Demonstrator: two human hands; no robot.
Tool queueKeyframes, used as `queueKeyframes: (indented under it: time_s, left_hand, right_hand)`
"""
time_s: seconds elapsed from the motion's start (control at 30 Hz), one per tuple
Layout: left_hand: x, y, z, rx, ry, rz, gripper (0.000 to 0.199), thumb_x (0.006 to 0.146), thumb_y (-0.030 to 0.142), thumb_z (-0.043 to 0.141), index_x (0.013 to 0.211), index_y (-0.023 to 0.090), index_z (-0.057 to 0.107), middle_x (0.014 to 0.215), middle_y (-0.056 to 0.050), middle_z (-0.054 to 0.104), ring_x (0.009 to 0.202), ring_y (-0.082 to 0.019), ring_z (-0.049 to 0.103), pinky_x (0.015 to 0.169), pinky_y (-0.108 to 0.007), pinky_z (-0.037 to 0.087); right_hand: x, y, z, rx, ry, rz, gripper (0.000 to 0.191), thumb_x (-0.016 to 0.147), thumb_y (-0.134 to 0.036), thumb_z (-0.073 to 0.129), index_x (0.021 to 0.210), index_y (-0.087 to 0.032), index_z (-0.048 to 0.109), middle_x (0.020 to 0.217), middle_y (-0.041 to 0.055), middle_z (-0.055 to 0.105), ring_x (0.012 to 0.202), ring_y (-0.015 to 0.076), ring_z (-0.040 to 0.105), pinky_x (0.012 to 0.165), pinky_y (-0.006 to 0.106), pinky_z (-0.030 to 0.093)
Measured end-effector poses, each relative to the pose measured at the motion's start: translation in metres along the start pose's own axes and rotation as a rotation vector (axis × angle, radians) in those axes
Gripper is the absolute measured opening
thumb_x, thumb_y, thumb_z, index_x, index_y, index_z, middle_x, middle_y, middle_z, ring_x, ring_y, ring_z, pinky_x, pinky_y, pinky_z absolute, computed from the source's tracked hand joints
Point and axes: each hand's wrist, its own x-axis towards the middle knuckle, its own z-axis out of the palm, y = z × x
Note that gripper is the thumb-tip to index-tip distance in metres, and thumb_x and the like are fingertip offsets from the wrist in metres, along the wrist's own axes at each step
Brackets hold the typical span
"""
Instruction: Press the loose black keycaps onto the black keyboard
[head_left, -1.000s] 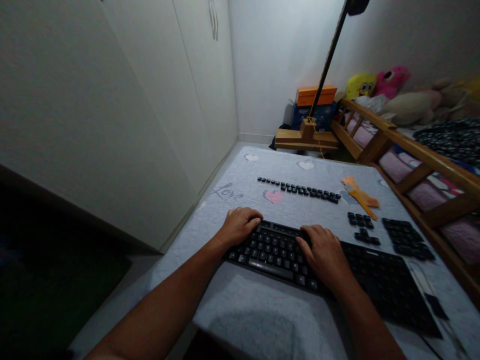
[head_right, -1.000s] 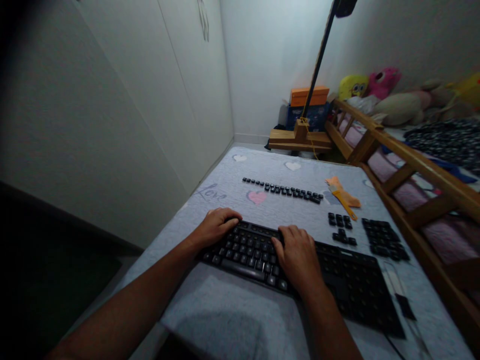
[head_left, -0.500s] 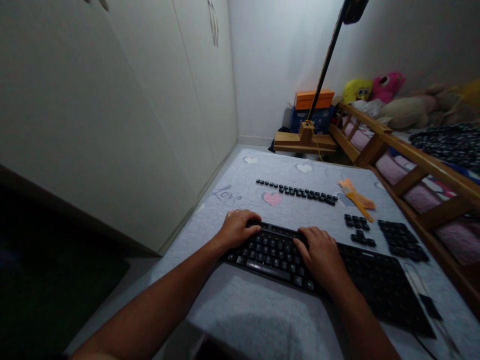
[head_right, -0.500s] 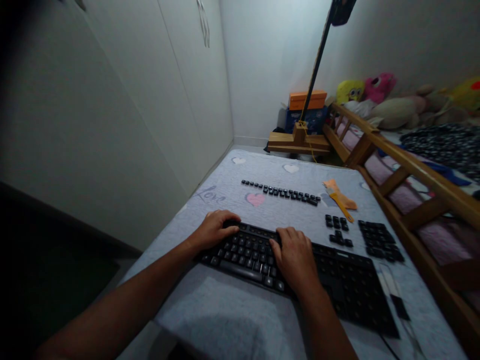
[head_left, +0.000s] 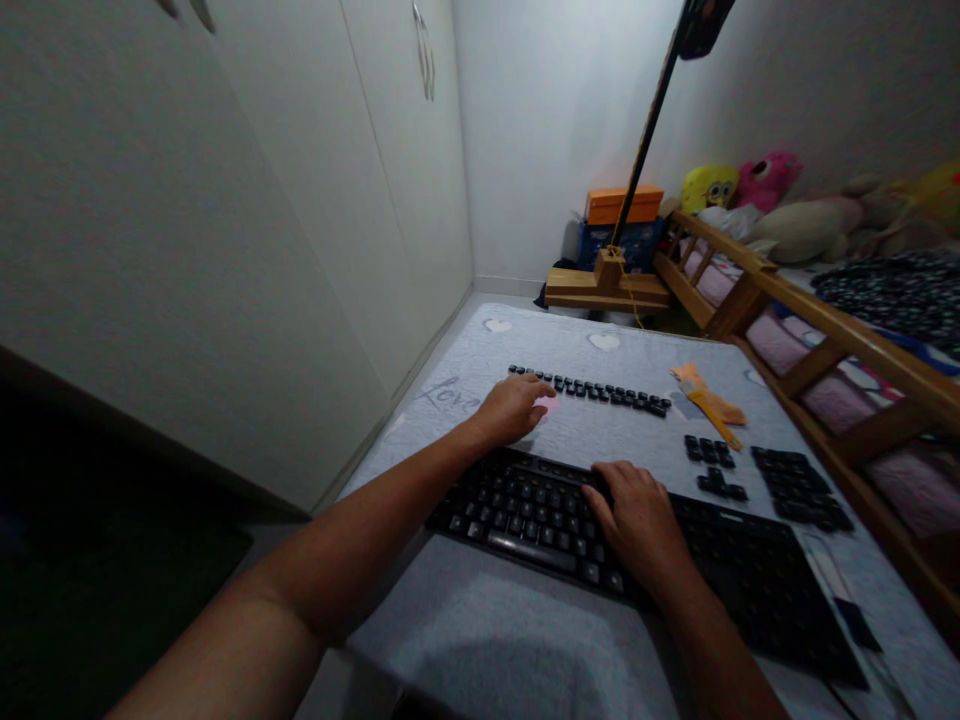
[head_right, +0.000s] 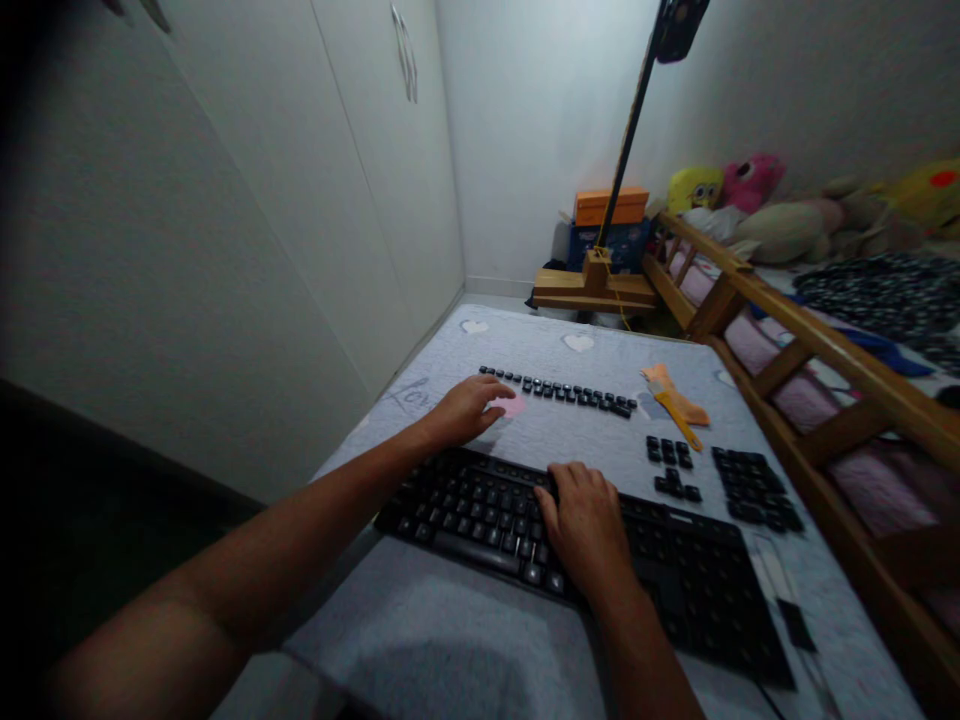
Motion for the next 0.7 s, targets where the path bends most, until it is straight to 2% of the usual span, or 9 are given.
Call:
queueKeyframes:
  time_s: [0.13, 0.3, 0.47, 0.7]
  left_hand:
    - [0.039, -0.007, 0.018, 0.089, 0.001, 0.019, 0.031, 0.085, 0.021, 0.057, 0.114, 0.023, 0.067, 0.111, -0.007, 0.065, 0.104, -0.021, 0.059, 0.093, -0.033, 0.046]
    - [0.066, -0.017, 0.033, 0.203, -0.014, 0.001, 0.033, 0.086, 0.020, 0.052, 0.115, 0.027, 0.068, 0.108, -0.006, 0.064, 0.102, -0.022, 0.059, 0.086, -0.032, 0.046]
    - [0.077, -0.022, 0.042, 0.252, -0.043, 0.014, 0.032, 0.087, 0.023, 0.051, 0.112, 0.027, 0.070, 0.106, -0.008, 0.064, 0.101, -0.024, 0.058, 0.083, -0.033, 0.045]
    - [0.078, -0.024, 0.046, 0.257, -0.052, -0.019, 0.030, 0.087, 0.026, 0.051, 0.110, 0.025, 0.071, 0.106, -0.009, 0.064, 0.105, -0.024, 0.056, 0.085, -0.033, 0.045]
  right_hand:
    - [0.000, -0.001, -0.001, -0.002, 0.005, 0.000, 0.025, 0.093, -0.034, 0.049, 0.110, -0.020, 0.061, 0.103, 0.0085, 0.064, 0.097, 0.0248, 0.056, 0.086, 0.037, 0.040]
    - [-0.001, -0.001, -0.001, -0.009, 0.024, -0.007, 0.025, 0.093, -0.034, 0.049, 0.109, -0.020, 0.061, 0.103, 0.0087, 0.065, 0.095, 0.0246, 0.056, 0.086, 0.038, 0.040]
    - [-0.001, -0.003, -0.003, -0.002, 0.016, 0.003, 0.023, 0.093, -0.033, 0.049, 0.108, -0.021, 0.062, 0.102, 0.0086, 0.064, 0.096, 0.0247, 0.056, 0.086, 0.037, 0.039]
    - [-0.001, -0.004, -0.003, -0.015, 0.015, 0.004, 0.025, 0.092, -0.033, 0.050, 0.110, -0.020, 0.062, 0.103, 0.0089, 0.064, 0.096, 0.0250, 0.056, 0.086, 0.037, 0.040]
